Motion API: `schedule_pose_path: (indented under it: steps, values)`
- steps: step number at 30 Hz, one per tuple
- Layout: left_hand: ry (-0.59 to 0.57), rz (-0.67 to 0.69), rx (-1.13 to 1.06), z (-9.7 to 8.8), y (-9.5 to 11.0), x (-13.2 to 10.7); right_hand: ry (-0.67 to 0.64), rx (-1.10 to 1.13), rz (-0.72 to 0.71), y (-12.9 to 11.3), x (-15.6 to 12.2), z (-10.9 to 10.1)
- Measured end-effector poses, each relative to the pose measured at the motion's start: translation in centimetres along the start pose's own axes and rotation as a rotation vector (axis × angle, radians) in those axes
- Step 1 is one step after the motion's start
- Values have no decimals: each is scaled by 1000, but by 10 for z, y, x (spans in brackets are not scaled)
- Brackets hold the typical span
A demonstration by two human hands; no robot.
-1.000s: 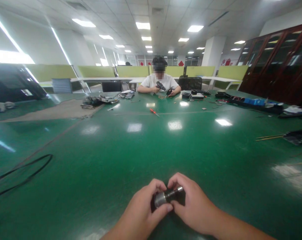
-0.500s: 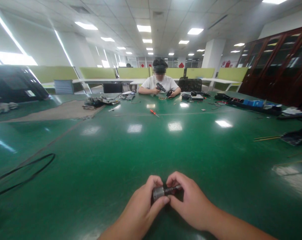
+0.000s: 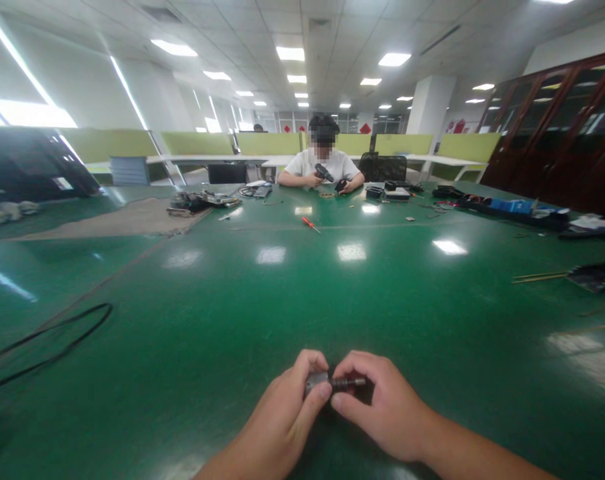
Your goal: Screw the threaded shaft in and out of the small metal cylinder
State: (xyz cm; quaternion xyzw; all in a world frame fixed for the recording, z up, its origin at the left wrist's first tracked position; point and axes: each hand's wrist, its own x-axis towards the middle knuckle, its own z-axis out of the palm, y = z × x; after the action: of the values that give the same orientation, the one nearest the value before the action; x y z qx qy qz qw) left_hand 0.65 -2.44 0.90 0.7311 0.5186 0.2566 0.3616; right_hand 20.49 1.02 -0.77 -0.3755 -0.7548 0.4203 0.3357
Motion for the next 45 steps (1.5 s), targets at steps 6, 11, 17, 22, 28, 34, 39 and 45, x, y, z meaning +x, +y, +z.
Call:
schedule_pose_path:
  steps: [6,11,17,22,28,34,39,45]
  values:
    - [4,-8,19,3,0,0,5,-3,25,1,1,1]
    - [-29,-13,28,-2,8,1,4,-7,36,1,1,0]
    - [-16,-10,33,-2,6,-2,17,-37,61,0,2,-1]
    - [-1,-37,47,2,4,-1,34,-13,89,3,3,-1]
    - [-8,-53,25,1,4,1,28,16,114,1,2,0]
    - [-13,-33,46,2,4,0,6,74,98,5,2,-3]
    - [-18,-33,58,2,5,0,-20,150,65,10,2,-4]
    - [-18,-31,69,3,2,-2,-11,140,77,9,3,-4]
